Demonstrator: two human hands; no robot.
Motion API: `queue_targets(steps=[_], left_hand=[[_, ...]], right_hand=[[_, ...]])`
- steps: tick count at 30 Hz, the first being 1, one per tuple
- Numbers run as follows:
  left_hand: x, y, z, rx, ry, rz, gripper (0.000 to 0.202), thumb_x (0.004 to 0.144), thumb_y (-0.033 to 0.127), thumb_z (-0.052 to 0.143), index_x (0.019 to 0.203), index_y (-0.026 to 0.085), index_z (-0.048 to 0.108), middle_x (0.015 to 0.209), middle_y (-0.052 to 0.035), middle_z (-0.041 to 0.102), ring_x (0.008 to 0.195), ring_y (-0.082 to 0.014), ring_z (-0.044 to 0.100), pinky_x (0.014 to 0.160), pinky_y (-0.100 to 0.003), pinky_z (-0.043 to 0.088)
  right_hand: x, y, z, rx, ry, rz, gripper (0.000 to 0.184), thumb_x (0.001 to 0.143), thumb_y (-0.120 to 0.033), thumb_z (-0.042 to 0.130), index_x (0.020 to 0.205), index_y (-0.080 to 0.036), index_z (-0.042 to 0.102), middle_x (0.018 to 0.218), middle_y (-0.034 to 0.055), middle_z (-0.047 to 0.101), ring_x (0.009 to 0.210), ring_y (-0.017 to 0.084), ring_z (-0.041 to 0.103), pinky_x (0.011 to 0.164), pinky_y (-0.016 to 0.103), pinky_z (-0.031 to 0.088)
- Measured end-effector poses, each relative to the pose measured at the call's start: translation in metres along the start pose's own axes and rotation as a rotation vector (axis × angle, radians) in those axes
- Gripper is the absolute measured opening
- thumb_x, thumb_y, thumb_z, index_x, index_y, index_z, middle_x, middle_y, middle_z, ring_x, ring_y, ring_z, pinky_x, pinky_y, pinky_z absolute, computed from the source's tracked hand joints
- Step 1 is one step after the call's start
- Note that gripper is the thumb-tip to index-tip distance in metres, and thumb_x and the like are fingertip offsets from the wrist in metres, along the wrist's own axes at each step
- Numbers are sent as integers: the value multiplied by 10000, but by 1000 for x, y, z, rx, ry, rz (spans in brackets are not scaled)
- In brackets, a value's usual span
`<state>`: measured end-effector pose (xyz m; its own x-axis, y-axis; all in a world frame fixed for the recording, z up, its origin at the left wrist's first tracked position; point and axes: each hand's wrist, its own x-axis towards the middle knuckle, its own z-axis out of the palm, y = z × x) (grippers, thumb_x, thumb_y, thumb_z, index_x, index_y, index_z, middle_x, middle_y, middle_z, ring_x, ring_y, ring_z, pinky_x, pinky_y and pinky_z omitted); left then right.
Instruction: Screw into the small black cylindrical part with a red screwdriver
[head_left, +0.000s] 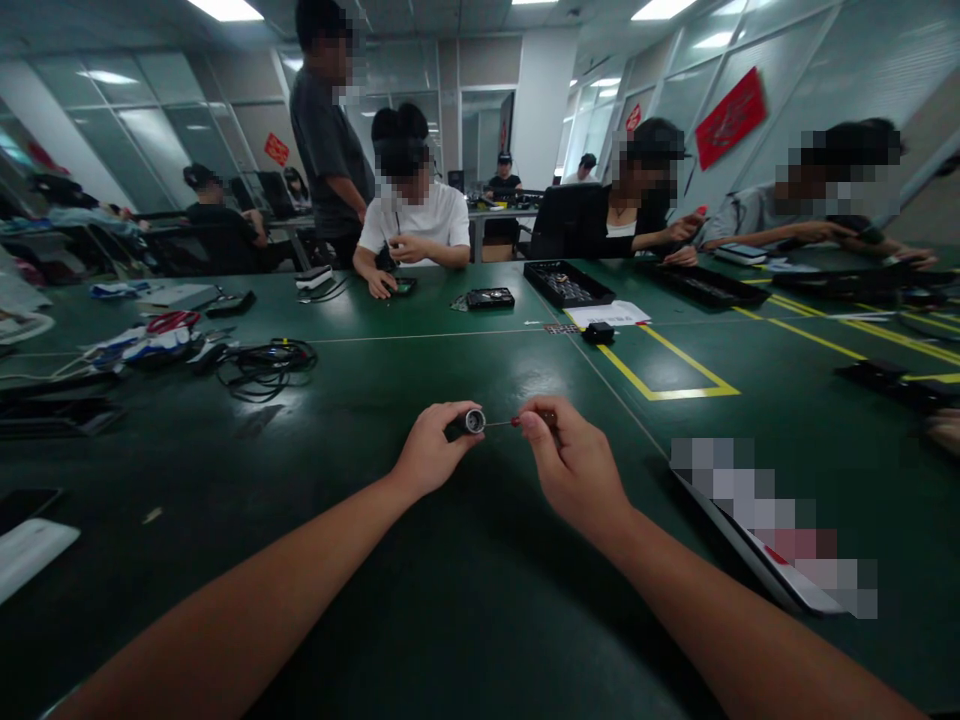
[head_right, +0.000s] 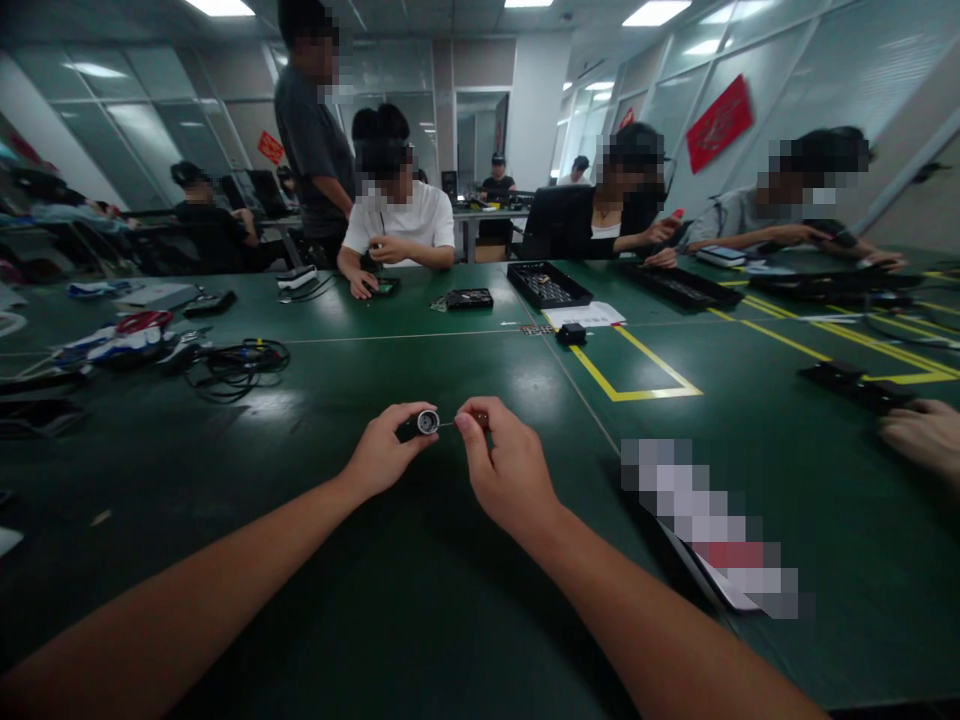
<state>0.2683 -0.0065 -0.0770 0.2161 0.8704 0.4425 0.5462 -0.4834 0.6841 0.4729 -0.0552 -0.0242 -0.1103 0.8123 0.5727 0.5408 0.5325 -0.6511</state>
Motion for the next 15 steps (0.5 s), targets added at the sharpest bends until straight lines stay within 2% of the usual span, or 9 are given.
queue_targets(steps=[9, 15], left_hand=[[0, 4, -2, -22, -41, 9, 363, 820, 152, 773, 1168, 245, 725, 1135, -60, 745, 1076, -249, 670, 988, -446, 506], [0, 2, -1, -25, -45, 4, 359, 817, 142, 774, 1159, 240, 725, 1137, -59, 748, 1082, -249, 668, 992, -452, 498]], right_hand=[[2, 2, 1, -53, -48, -62, 148, 1012, -279, 502, 989, -214, 633, 852, 45, 716, 780, 198, 689, 715, 303, 491], [2, 1, 1, -28, -55, -16, 155, 1018, -284, 499, 980, -213, 631, 817, 29, 714, 719, 182, 677, 662, 288, 478]])
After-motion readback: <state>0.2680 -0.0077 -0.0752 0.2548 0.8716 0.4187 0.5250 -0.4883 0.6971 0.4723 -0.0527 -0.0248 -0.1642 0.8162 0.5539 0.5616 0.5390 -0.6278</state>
